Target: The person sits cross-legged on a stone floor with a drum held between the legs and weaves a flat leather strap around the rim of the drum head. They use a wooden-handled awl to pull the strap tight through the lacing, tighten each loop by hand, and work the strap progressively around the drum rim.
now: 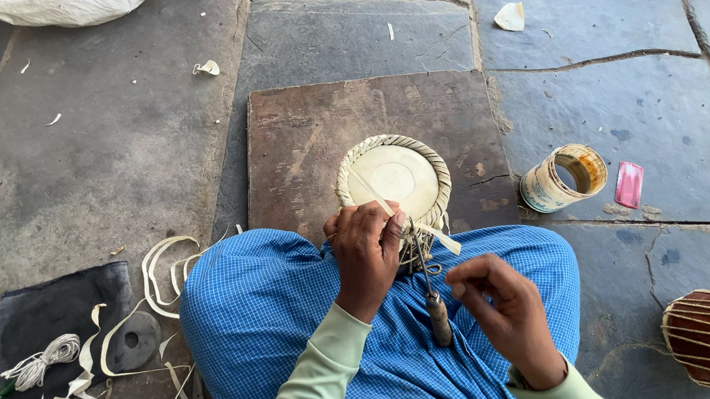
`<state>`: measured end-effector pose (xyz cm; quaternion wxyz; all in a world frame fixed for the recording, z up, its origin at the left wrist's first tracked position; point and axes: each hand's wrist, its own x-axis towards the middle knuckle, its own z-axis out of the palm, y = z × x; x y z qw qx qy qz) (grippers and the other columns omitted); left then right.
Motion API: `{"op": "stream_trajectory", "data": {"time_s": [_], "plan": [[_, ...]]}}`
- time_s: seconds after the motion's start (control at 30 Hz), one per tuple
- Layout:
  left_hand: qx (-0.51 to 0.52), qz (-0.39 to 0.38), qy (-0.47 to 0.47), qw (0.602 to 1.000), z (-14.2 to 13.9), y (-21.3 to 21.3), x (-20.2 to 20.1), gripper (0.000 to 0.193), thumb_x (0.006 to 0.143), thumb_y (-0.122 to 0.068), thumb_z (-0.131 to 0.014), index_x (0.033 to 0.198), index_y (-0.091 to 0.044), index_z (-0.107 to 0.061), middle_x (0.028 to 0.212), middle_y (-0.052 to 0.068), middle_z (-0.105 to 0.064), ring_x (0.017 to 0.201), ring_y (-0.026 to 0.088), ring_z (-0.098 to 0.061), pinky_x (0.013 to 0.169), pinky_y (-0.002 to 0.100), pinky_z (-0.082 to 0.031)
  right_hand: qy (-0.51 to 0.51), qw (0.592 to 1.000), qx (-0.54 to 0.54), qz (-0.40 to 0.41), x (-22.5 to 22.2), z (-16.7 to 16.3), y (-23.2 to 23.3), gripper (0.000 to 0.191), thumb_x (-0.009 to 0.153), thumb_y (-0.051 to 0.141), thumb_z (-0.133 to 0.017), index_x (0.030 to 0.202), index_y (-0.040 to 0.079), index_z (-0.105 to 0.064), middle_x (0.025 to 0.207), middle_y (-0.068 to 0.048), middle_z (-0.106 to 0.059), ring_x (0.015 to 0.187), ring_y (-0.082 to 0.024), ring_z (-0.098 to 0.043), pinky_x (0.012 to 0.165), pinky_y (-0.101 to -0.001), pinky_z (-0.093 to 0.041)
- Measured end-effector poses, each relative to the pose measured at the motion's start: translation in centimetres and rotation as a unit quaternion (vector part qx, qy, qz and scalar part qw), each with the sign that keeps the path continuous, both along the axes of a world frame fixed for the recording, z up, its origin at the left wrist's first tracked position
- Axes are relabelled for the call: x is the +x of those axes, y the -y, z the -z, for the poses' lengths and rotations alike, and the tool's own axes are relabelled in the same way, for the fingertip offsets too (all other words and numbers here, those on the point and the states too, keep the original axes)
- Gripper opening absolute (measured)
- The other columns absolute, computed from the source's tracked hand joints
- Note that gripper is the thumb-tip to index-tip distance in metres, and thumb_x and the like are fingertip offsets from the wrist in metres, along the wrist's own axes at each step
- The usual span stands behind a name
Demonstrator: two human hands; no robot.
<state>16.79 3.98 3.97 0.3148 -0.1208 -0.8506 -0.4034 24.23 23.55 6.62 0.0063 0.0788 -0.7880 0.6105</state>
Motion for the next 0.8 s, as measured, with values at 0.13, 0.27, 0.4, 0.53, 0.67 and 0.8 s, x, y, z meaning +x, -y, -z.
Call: {"op": "stream_trajectory", "data": {"time_s": [0.13,0.27,0.4,0.53,0.67,0.8], "plan": [[-0.004,-0.015,0.005,1.0,-0.2,-0.5,0.0,0.019,0.099,-0.028,-0.069,0.087,-0.014,-0.067,0.102,-0.003,-0.071,0.091,0.018,-0.061,0.095,0.039,-0.035,-0.107,0.982,0.148,0.058,-3.0,-2.1,1.3,0.018,0.09,0.008,-0.071,0.108,0.005,-0.071,0.109,-0.006,-0.071,0.089,-0.016,-0.071,0.077,-0.0285,-0.059],[-0.007,-0.02,-0.016,1.0,-0.2,-1.0,0.2,0.017,0.098,-0.029,-0.07,0.09,-0.014,-0.07,0.105,-0.003,-0.069,0.097,0.018,-0.061,0.095,0.041,-0.034,-0.253,0.927,0.271,0.048,-6.5,-2.6,2.9,0.03,0.084,0.013,-0.075,0.113,0.004,-0.073,0.116,-0.011,-0.069,0.107,-0.034,-0.06,0.093,-0.0417,-0.049],[-0.004,-0.026,-0.007,1.0,0.0,-1.2,0.3,0.016,0.097,-0.029,-0.071,0.089,-0.015,-0.07,0.105,-0.001,-0.067,0.098,0.02,-0.06,0.095,0.042,-0.034,-0.176,0.946,0.267,0.056,-8.0,-2.0,3.8,0.015,0.082,0.019,-0.08,0.091,0.009,-0.074,0.099,-0.002,-0.075,0.103,-0.028,-0.06,0.09,-0.0406,-0.05],[0.006,-0.024,0.0,1.0,0.0,-1.4,0.4,0.019,0.094,-0.03,-0.072,0.084,-0.014,-0.068,0.104,0.001,-0.066,0.099,0.023,-0.06,0.094,0.043,-0.034,-0.097,0.972,0.204,0.064,-8.3,-1.8,3.4,0.013,0.081,0.018,-0.077,0.087,0.008,-0.071,0.095,0.001,-0.077,0.099,-0.024,-0.063,0.083,-0.0351,-0.055],[0.021,-0.025,-0.011,0.999,-0.2,-1.6,0.3,0.021,0.094,-0.03,-0.073,0.081,-0.014,-0.067,0.105,0.0,-0.068,0.097,0.021,-0.06,0.093,0.043,-0.034,-0.044,0.982,0.174,0.059,-8.4,-2.2,3.0,0.013,0.081,0.016,-0.074,0.092,0.008,-0.073,0.1,0.002,-0.079,0.097,-0.022,-0.065,0.078,-0.0333,-0.057],[0.042,-0.014,-0.009,0.999,-0.1,-1.5,0.3,0.018,0.096,-0.026,-0.071,0.084,-0.013,-0.067,0.107,-0.001,-0.071,0.099,0.02,-0.061,0.093,0.041,-0.035,-0.091,0.972,0.214,0.024,-8.1,-2.5,2.9,0.021,0.082,0.017,-0.077,0.101,0.01,-0.077,0.104,-0.003,-0.074,0.106,-0.024,-0.059,0.086,-0.0365,-0.053]]}}
